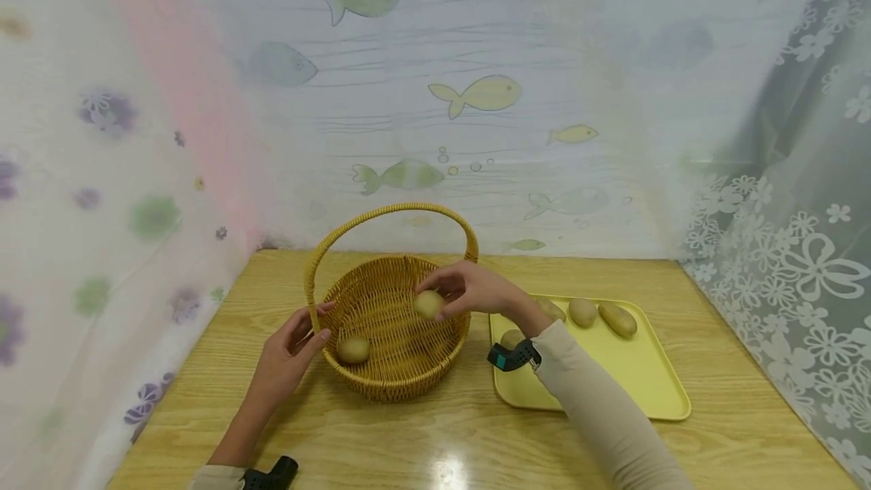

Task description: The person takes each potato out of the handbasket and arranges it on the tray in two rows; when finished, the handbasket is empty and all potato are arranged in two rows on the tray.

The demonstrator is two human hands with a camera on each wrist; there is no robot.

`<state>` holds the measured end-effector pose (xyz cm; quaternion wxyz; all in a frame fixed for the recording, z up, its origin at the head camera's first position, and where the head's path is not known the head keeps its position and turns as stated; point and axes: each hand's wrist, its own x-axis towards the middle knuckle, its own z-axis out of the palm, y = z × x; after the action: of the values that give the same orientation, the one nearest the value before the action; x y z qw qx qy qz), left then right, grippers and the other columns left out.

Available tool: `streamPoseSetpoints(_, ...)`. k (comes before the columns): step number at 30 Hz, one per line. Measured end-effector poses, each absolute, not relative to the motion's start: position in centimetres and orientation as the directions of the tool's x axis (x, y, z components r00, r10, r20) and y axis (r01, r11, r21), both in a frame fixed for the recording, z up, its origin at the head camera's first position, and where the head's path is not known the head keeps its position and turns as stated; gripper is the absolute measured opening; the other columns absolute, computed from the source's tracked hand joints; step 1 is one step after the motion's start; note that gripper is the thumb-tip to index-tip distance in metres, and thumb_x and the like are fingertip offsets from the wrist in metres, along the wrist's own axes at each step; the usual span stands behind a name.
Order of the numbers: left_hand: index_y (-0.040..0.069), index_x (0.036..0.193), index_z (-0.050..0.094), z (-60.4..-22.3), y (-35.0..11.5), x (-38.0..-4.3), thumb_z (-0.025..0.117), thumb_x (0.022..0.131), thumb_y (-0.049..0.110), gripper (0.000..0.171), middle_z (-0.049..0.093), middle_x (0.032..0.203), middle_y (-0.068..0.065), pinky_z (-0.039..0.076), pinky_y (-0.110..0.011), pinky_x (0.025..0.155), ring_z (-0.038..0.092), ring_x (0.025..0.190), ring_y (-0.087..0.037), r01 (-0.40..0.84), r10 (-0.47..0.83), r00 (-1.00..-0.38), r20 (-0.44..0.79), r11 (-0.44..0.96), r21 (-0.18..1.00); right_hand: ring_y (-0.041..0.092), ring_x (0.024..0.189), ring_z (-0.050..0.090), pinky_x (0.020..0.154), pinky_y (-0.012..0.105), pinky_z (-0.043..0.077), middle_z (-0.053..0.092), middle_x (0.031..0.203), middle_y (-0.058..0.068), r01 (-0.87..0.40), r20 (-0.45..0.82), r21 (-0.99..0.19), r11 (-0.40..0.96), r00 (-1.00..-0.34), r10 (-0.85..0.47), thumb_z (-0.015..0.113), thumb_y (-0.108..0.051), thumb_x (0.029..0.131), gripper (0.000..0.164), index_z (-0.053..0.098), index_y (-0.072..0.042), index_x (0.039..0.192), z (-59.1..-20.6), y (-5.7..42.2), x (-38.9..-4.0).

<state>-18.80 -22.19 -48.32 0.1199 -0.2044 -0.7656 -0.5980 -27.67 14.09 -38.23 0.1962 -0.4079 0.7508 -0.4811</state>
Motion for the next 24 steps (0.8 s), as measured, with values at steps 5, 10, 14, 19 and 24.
streamPoseSetpoints(5, -0.003, 0.139, 0.055, -48.2, -22.1, -18.7, 0.061, 0.107, 0.008, 0.034, 0.056, 0.15, -0.013, 0.044, -0.022, 0.108, 0.045, 0.144, -0.021, 0.458, 0.169, -0.887, 0.43, 0.202, 0.866, 0.031, 0.113, 0.066, 0.097, 0.043, 0.057, 0.069, 0.128, 0.007, -0.395, 0.093, -0.897, 0.199, -0.607, -0.789, 0.084, -0.003, 0.087, 0.051, 0.066, 0.001, 0.135, -38.1, 14.6, -27.2)
streamPoseSetpoints(10, -0.001, 0.14, 0.056, -48.0, -22.0, -18.7, 0.061, 0.108, 0.011, 0.035, 0.056, 0.15, -0.011, 0.042, -0.021, 0.109, 0.043, 0.145, -0.023, 0.436, 0.16, -0.898, 0.41, 0.205, 0.876, 0.032, 0.114, 0.066, 0.096, 0.044, 0.057, 0.069, 0.127, 0.007, -0.396, 0.105, -0.897, 0.196, -0.622, -0.776, 0.085, -0.004, 0.087, 0.052, 0.066, 0.001, 0.135, -37.9, 15.4, -26.8)
streamPoseSetpoints(14, 0.001, 0.142, 0.056, -48.1, -22.0, -18.7, 0.062, 0.108, 0.011, 0.037, 0.055, 0.15, -0.012, 0.043, -0.021, 0.109, 0.043, 0.145, -0.024, 0.434, 0.161, -0.899, 0.407, 0.202, 0.878, 0.031, 0.112, 0.067, 0.094, 0.044, 0.058, 0.068, 0.129, 0.009, -0.385, 0.105, -0.903, 0.189, -0.625, -0.773, 0.084, -0.005, 0.088, 0.052, 0.065, 0.002, 0.136, -37.9, 16.1, -26.6)
streamPoseSetpoints(19, 0.004, 0.143, 0.056, -48.3, -22.1, -18.8, 0.061, 0.108, 0.011, 0.037, 0.056, 0.15, -0.009, 0.043, -0.021, 0.109, 0.043, 0.145, -0.021, 0.429, 0.161, -0.902, 0.402, 0.202, 0.881, 0.03, 0.113, 0.067, 0.092, 0.046, 0.059, 0.067, 0.129, 0.012, -0.377, 0.108, -0.908, 0.181, -0.628, -0.771, 0.082, -0.003, 0.09, 0.052, 0.062, 0.006, 0.137, -37.9, 17.0, -26.2)
streamPoseSetpoints(24, 0.004, 0.144, 0.056, -48.3, -22.1, -18.8, 0.061, 0.108, 0.01, 0.037, 0.055, 0.151, -0.01, 0.043, -0.021, 0.108, 0.044, 0.145, -0.021, 0.44, 0.165, -0.896, 0.413, 0.201, 0.875, 0.032, 0.114, 0.066, 0.093, 0.051, 0.058, 0.065, 0.132, 0.018, -0.382, 0.132, -0.911, 0.156, -0.628, -0.767, 0.08, 0.0, 0.09, 0.051, 0.062, 0.006, 0.137, -38.1, 17.8, -25.9)
